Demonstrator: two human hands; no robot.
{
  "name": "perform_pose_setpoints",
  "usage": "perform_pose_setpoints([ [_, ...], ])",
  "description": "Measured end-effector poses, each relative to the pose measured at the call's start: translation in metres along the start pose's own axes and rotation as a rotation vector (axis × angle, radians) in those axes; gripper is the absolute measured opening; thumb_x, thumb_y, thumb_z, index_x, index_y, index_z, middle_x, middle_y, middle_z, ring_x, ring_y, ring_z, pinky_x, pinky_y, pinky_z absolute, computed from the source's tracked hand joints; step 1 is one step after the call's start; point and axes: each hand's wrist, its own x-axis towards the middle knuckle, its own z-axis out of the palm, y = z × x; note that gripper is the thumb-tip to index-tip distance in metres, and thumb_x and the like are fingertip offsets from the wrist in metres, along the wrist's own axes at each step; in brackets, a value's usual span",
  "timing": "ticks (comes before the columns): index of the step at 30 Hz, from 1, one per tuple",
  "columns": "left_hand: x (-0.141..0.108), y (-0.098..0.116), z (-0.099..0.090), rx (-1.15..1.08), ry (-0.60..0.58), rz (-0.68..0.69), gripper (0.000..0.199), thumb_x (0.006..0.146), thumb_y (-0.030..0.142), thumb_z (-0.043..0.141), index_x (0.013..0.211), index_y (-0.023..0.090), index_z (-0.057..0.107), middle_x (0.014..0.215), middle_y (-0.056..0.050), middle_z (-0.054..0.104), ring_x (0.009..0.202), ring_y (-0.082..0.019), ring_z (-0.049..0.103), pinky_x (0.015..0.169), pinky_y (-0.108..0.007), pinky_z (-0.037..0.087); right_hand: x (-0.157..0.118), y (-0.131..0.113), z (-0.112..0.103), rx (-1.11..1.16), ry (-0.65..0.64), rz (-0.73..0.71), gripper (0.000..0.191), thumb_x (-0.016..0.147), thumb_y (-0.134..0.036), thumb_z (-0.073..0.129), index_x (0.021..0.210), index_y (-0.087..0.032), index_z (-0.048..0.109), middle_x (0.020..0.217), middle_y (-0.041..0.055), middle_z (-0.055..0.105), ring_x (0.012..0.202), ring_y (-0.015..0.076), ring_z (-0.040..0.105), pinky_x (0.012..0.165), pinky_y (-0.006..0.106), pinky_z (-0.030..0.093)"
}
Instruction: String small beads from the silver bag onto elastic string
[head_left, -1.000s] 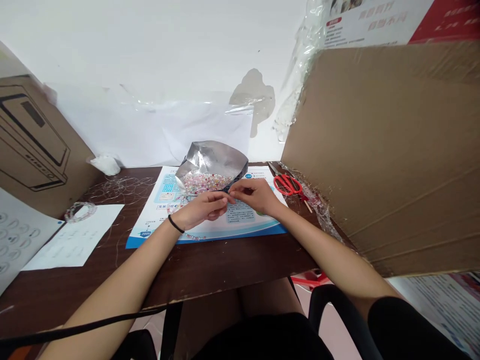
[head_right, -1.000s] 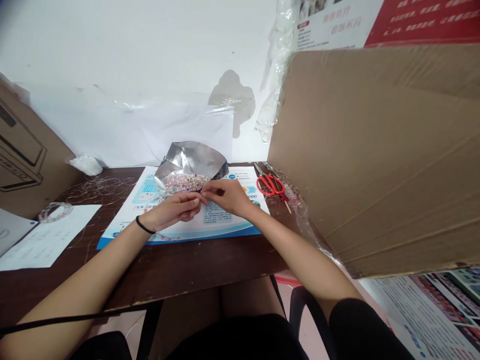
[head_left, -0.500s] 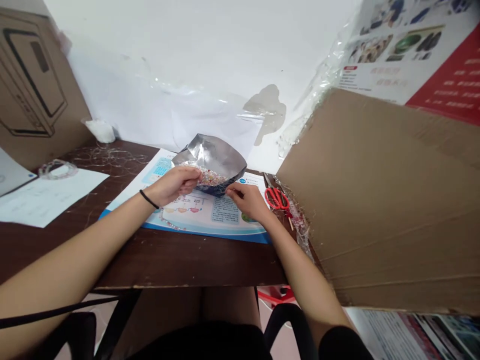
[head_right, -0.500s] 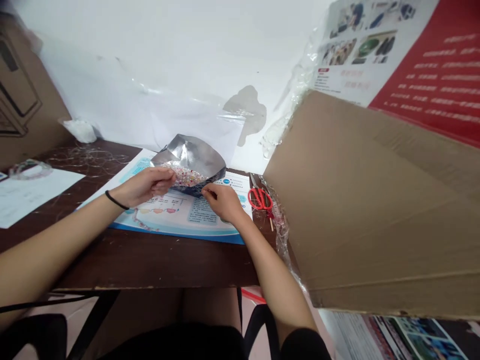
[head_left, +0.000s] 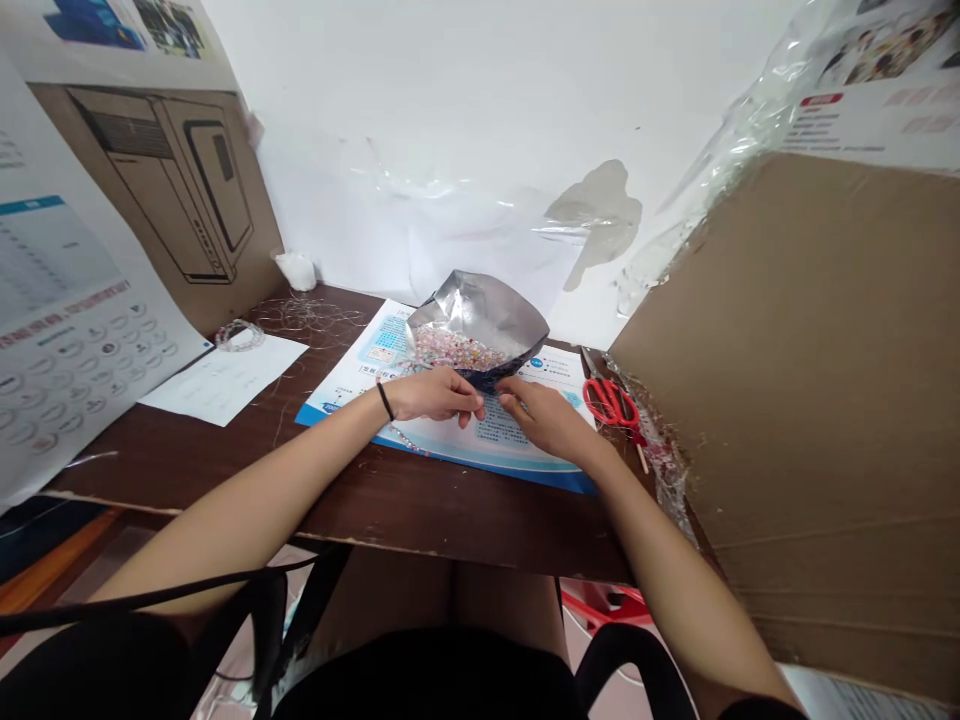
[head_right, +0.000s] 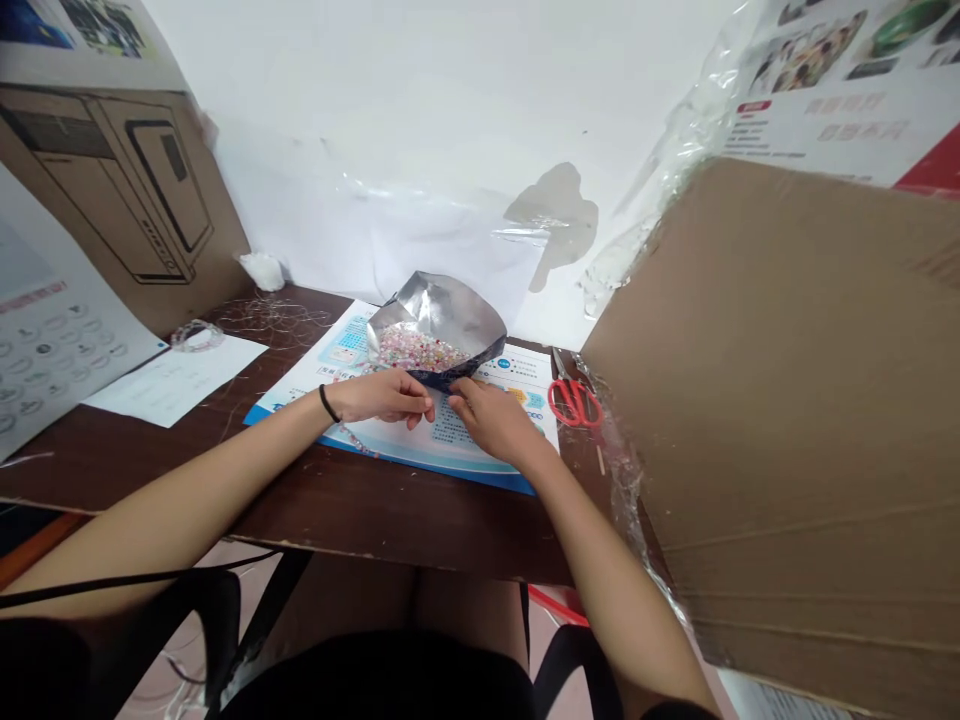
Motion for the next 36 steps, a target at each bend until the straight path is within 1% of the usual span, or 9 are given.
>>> perform_pose_setpoints([
  [5, 0.000, -0.002, 0.005, -0.009, -0.012, 0.017, 0.021, 0.071, 0.034, 0.070, 0.062, 0.015, 0.068, 0.049, -0.002, 0.051, 0.041, -0.008, 0.033, 0.041, -0.024, 0.020, 0.005, -0.010, 0.022, 0.451, -0.013, -0.104, 0.036, 0.094, -0.032, 0.043, 0.127, -0.018, 0.046, 0.089, 0.0036, 0.069, 0.076, 0.0160, 0.061, 0.073, 0.028, 0.044],
  [10, -0.002, 0.002, -0.012, 0.019, 0.034, -0.027, 0.024, 0.072, 0.038, 0.068, 0.071, 0.015, 0.071, 0.056, -0.004, 0.057, 0.042, -0.009, 0.035, 0.041, -0.023, 0.021, 0.008, -0.007, 0.025, 0.239, 0.117, -0.034, 0.032, 0.093, -0.024, 0.041, 0.120, -0.019, 0.057, 0.097, 0.0085, 0.069, 0.087, 0.0210, 0.061, 0.076, 0.031, 0.042],
  [12, -0.002, 0.001, -0.025, 0.085, 0.257, 0.013, 0.024, 0.077, 0.037, 0.063, 0.077, 0.015, 0.071, 0.062, -0.005, 0.061, 0.046, -0.010, 0.039, 0.044, -0.023, 0.027, 0.010, -0.002, 0.024, 0.137, 0.220, 0.041, 0.037, 0.093, -0.025, 0.038, 0.126, -0.020, 0.055, 0.096, 0.0103, 0.068, 0.085, 0.0239, 0.062, 0.074, 0.032, 0.041],
  [15, -0.001, -0.008, -0.046, 0.316, 0.845, 0.120, 0.021, 0.080, 0.032, 0.058, 0.075, 0.015, 0.069, 0.072, -0.006, 0.063, 0.062, -0.014, 0.051, 0.058, -0.026, 0.040, 0.017, 0.005, 0.026, 0.070, 0.293, 0.101, 0.050, 0.094, -0.028, 0.034, 0.144, -0.021, 0.036, 0.085, 0.0087, 0.068, 0.075, 0.0247, 0.060, 0.068, 0.032, 0.039],
  [17, 0.002, -0.019, -0.057, 0.473, 1.054, 0.163, 0.017, 0.079, 0.027, 0.058, 0.083, 0.016, 0.070, 0.082, -0.008, 0.064, 0.076, -0.018, 0.057, 0.071, -0.030, 0.046, 0.022, 0.010, 0.029, 0.057, 0.292, 0.117, 0.051, 0.095, -0.030, 0.034, 0.145, -0.022, 0.035, 0.080, 0.0078, 0.067, 0.072, 0.0249, 0.060, 0.066, 0.032, 0.038],
  [21, 0.010, -0.036, -0.067, 0.594, 0.981, 0.154, 0.024, 0.081, 0.022, 0.054, 0.096, 0.015, 0.071, 0.099, -0.011, 0.065, 0.095, -0.023, 0.059, 0.089, -0.033, 0.045, 0.028, 0.016, 0.032, 0.138, 0.317, 0.154, 0.040, 0.095, -0.041, 0.034, 0.126, -0.021, 0.051, 0.078, 0.0070, 0.067, 0.073, 0.0248, 0.061, 0.065, 0.031, 0.037],
  [26, 0.011, -0.037, -0.068, 0.602, 0.953, 0.026, 0.029, 0.081, 0.019, 0.048, 0.091, 0.012, 0.074, 0.106, -0.013, 0.067, 0.098, -0.025, 0.061, 0.089, -0.032, 0.045, 0.028, 0.026, 0.029, 0.182, 0.362, 0.190, 0.038, 0.095, -0.050, 0.030, 0.108, -0.023, 0.054, 0.077, 0.0049, 0.067, 0.072, 0.0240, 0.060, 0.063, 0.029, 0.035],
  [31, 0.007, -0.024, -0.055, 0.665, 0.903, -0.056, 0.028, 0.081, 0.028, 0.051, 0.082, 0.015, 0.075, 0.091, -0.012, 0.068, 0.088, -0.026, 0.062, 0.085, -0.035, 0.046, 0.029, 0.047, 0.020, 0.129, 0.441, 0.264, 0.042, 0.095, -0.052, 0.027, 0.100, -0.022, 0.056, 0.074, 0.0049, 0.065, 0.063, 0.0217, 0.055, 0.058, 0.028, 0.030],
  [36, 0.012, -0.023, -0.036, 0.732, 0.821, 0.017, 0.032, 0.082, 0.026, 0.050, 0.098, 0.017, 0.076, 0.091, -0.011, 0.062, 0.081, -0.023, 0.059, 0.091, -0.038, 0.044, 0.028, 0.067, 0.010, 0.051, 0.525, 0.361, 0.035, 0.093, -0.047, 0.037, 0.095, -0.021, 0.060, 0.075, 0.0069, 0.065, 0.067, 0.0222, 0.055, 0.060, 0.029, 0.031],
])
